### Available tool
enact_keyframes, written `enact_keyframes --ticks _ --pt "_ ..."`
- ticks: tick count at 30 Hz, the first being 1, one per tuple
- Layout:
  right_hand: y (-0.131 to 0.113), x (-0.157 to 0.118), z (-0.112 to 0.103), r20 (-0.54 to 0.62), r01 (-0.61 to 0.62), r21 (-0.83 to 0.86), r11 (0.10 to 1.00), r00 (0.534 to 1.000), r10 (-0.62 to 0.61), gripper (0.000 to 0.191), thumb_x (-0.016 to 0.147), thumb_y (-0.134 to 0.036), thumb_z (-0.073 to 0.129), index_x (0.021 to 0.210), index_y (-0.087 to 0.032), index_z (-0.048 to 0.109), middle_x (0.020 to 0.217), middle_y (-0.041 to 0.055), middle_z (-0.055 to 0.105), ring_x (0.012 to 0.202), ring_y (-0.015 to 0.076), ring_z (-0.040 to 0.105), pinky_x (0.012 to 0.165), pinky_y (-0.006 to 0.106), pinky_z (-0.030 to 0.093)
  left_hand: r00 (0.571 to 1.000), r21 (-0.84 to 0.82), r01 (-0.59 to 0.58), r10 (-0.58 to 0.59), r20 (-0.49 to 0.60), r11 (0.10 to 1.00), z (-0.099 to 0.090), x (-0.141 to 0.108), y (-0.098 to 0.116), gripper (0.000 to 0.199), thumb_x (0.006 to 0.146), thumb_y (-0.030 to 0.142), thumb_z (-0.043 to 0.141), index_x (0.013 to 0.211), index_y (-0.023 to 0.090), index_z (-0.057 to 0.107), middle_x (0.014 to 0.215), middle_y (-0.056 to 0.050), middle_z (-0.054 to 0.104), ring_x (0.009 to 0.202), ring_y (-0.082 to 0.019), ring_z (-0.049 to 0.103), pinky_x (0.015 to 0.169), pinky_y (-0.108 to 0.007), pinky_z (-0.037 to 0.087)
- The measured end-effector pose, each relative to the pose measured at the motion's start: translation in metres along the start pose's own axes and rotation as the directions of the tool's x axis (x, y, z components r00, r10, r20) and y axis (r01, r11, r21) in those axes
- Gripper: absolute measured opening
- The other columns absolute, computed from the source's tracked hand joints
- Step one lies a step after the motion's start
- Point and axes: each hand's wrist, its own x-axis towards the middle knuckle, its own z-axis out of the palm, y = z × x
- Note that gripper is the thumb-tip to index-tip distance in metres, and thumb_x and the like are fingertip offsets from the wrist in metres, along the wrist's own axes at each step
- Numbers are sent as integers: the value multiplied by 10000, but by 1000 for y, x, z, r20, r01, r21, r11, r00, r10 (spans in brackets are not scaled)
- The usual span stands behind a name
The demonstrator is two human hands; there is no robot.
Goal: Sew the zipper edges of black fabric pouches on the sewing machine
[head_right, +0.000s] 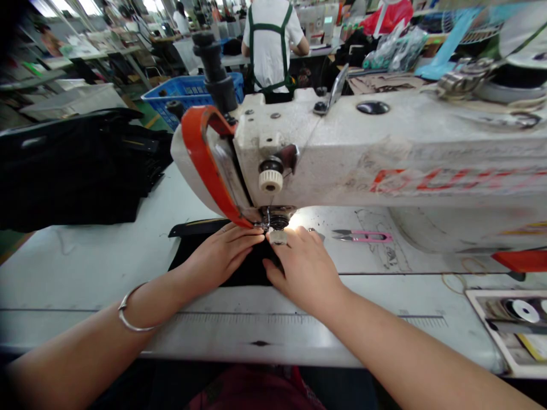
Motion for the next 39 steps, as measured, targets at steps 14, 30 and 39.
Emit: enact_keyframes --ticks 14,30,39 --pt "25 13 -18 -455 -221 261 940 830 322 165 891 -332 506 853 -185 571 757 57 614 708 208 569 637 314 412 999 -33 -7 8 33 999 0 -2 -6 288 945 123 482 1207 162 593 1251 -71 617 1165 -216 552 1050 -427 466" --pt "52 -5 -34 73 200 121 972 975 -209 246 841 -151 633 1077 -217 616 1104 75 628 1049 249 560 908 410 450 998 3 -5 5 57 1000 -10 -9 8 385 952 324 544 1278 118 552 1307 -119 584 1245 -241 509 1087 -436 433" --pt "31 -6 -11 -154 367 72 927 923 -353 128 906 -157 511 941 -161 634 956 77 648 892 226 558 797 384 456 999 -115 -9 4 -40 993 -16 -24 30 285 930 148 498 1194 117 600 1190 -101 660 1138 -206 593 1008 -377 512"
